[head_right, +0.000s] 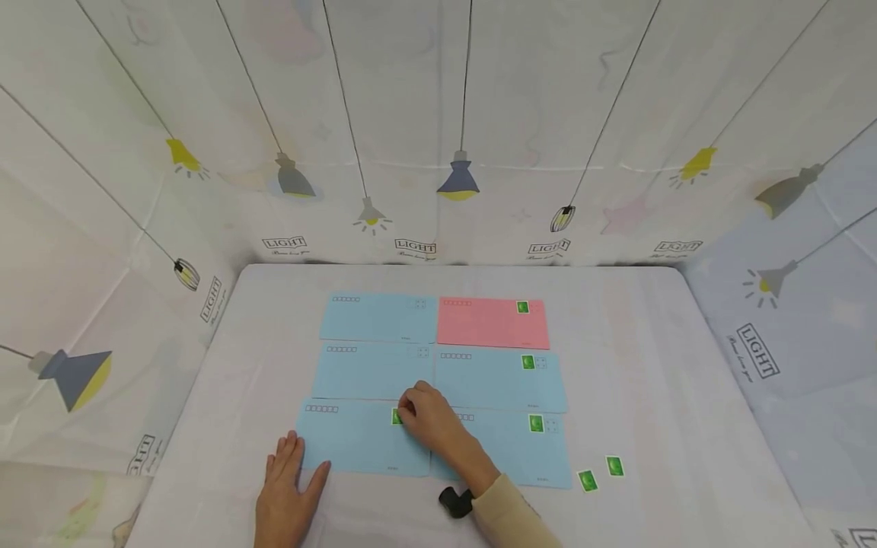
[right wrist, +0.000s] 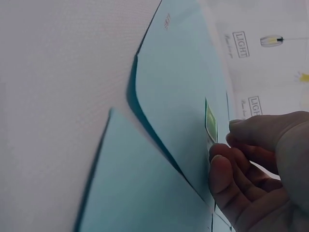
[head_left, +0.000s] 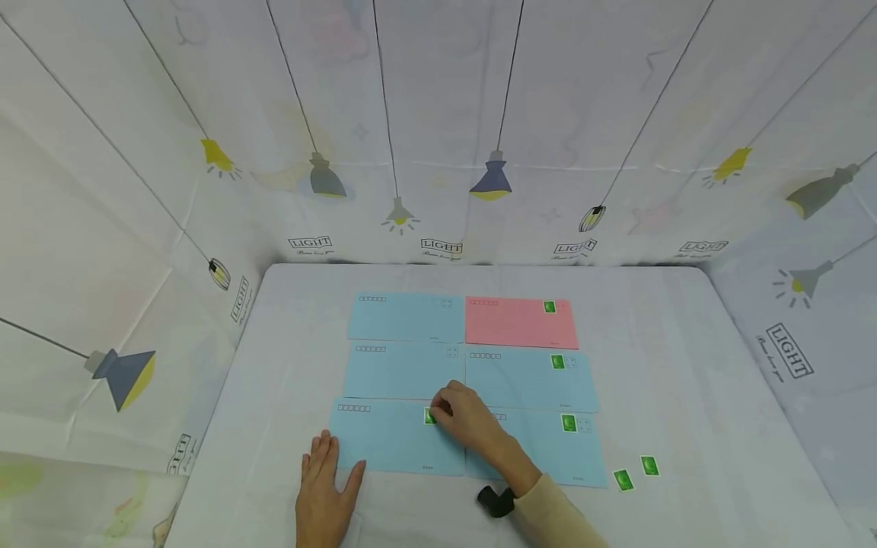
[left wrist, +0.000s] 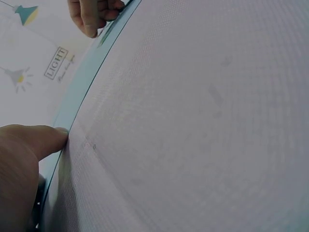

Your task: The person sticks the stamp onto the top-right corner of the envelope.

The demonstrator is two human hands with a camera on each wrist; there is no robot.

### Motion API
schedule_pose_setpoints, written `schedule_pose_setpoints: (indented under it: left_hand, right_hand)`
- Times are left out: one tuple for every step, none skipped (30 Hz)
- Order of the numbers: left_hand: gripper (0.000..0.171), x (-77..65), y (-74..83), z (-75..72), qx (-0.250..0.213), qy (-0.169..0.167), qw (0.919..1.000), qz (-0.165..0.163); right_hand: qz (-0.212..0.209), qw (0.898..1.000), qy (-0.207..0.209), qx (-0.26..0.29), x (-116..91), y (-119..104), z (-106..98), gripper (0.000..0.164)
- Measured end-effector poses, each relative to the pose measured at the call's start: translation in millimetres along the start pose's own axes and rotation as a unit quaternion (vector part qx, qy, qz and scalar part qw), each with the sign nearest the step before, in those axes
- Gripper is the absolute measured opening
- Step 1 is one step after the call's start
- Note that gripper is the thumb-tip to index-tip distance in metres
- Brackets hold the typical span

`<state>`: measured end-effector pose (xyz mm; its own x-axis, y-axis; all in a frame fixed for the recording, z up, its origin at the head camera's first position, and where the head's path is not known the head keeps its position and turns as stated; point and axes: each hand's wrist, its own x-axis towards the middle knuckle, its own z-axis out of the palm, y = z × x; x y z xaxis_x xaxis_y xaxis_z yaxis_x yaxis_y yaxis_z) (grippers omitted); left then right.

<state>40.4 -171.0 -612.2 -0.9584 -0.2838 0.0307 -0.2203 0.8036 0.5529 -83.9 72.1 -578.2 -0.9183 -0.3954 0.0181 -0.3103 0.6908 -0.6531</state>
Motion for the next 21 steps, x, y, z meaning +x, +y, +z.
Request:
schedule_pose_setpoints:
  left_hand:
    - [0.075,0.0,0.4,-0.2,-0.001,-0.001,1.0000,-0.001]
    - [0.075,0.1,0.7,-0.5,-0.001,-0.002,1.0000,-0.003]
    - [0.075,0.1,1.1,-0.7,-0.001,-0.002,1.0000,-0.004]
    - [0.075,0.2,1.5,-0.9,-0.002,-0.002,1.0000,-0.005]
    - [0.075,0.1,1.8,-1.2,-0.003,-0.003,1.0000,-0.006]
    - [0.075,0.1,2.0,-1.3,-0.001,-0.004,1.0000,-0.006]
    - [0.075,0.2,2.3,-1.2,-0.001,-0.005,1.0000,-0.007]
    - [0.075,0.2,2.5,-1.2,0.001,-0.006,0.9999,-0.008]
    - [0.075,0.2,2.6,-1.3,0.003,-0.008,0.9999,-0.009]
    - [0.075,0.2,2.6,-1.4,0.004,-0.008,0.9999,-0.010]
    - [0.075,0.2,2.6,-1.7,0.008,-0.009,0.9999,-0.010]
    - [0.074,0.3,2.6,-2.3,0.011,-0.010,0.9998,-0.011]
    - [0.073,0.6,2.8,-2.9,0.012,-0.012,0.9998,-0.012]
    - [0.072,1.1,3.2,-3.9,0.013,-0.014,0.9997,-0.013]
    - [0.070,1.8,3.7,-5.1,0.015,-0.018,0.9996,-0.015]
    - [0.069,2.7,4.4,-6.4,0.019,-0.022,0.9994,-0.017]
    - [0.068,3.8,5.5,-7.9,0.020,-0.027,0.9992,-0.020]
    - [0.067,5.1,6.9,-9.4,0.023,-0.034,0.9989,-0.024]
    - [0.066,6.7,8.3,-10.7,0.027,-0.038,0.9986,-0.027]
    - [0.065,8.3,10.1,-12.0,0.034,-0.041,0.9981,-0.031]
    - [0.064,9.9,12.2,-13.2,0.038,-0.042,0.9978,-0.035]
  right_hand:
    - [-0.001,1.000,0.000,0.002,-0.5,0.4,-0.9,0.006]
    - [0.000,1.000,0.001,0.005,-0.9,0.8,-1.9,0.007]
    - [-0.001,1.000,0.003,0.008,-1.7,1.0,-3.2,0.007]
    - [-0.003,1.000,0.004,0.010,-2.5,1.3,-4.4,0.007]
    - [-0.004,1.000,0.006,0.013,-3.4,1.3,-5.9,0.007]
    - [-0.005,1.000,0.009,0.016,-4.3,1.5,-7.3,0.007]
    - [-0.006,1.000,0.010,0.018,-5.1,1.5,-9.2,0.007]
    - [-0.006,1.000,0.012,0.021,-6.1,1.8,-10.8,0.007]
    - [-0.006,1.000,0.014,0.022,-7.1,2.0,-12.4,0.007]
    - [-0.006,1.000,0.015,0.021,-8.0,2.6,-13.7,0.006]
    - [-0.005,1.000,0.017,0.020,-9.1,2.9,-15.1,0.006]
    - [-0.004,1.000,0.018,0.018,-10.2,3.6,-16.3,0.007]
    - [-0.003,1.000,0.019,0.017,-11.4,4.2,-17.5,0.007]
    - [-0.002,1.000,0.021,0.017,-12.5,4.7,-18.8,0.006]
    - [-0.002,1.000,0.023,0.016,-13.7,5.2,-20.1,0.006]
    - [-0.001,1.000,0.025,0.014,-14.8,5.8,-21.5,0.005]
    - [-0.001,1.000,0.027,0.016,-15.9,6.0,-22.9,0.005]
    - [0.000,0.999,0.030,0.015,-16.9,6.5,-24.4,0.005]
    - [0.000,0.999,0.033,0.016,-18.0,6.7,-26.1,0.005]
    - [0.000,0.999,0.035,0.017,-19.0,6.9,-27.8,0.004]
    - [0.001,0.999,0.037,0.015,-19.9,7.3,-29.2,0.005]
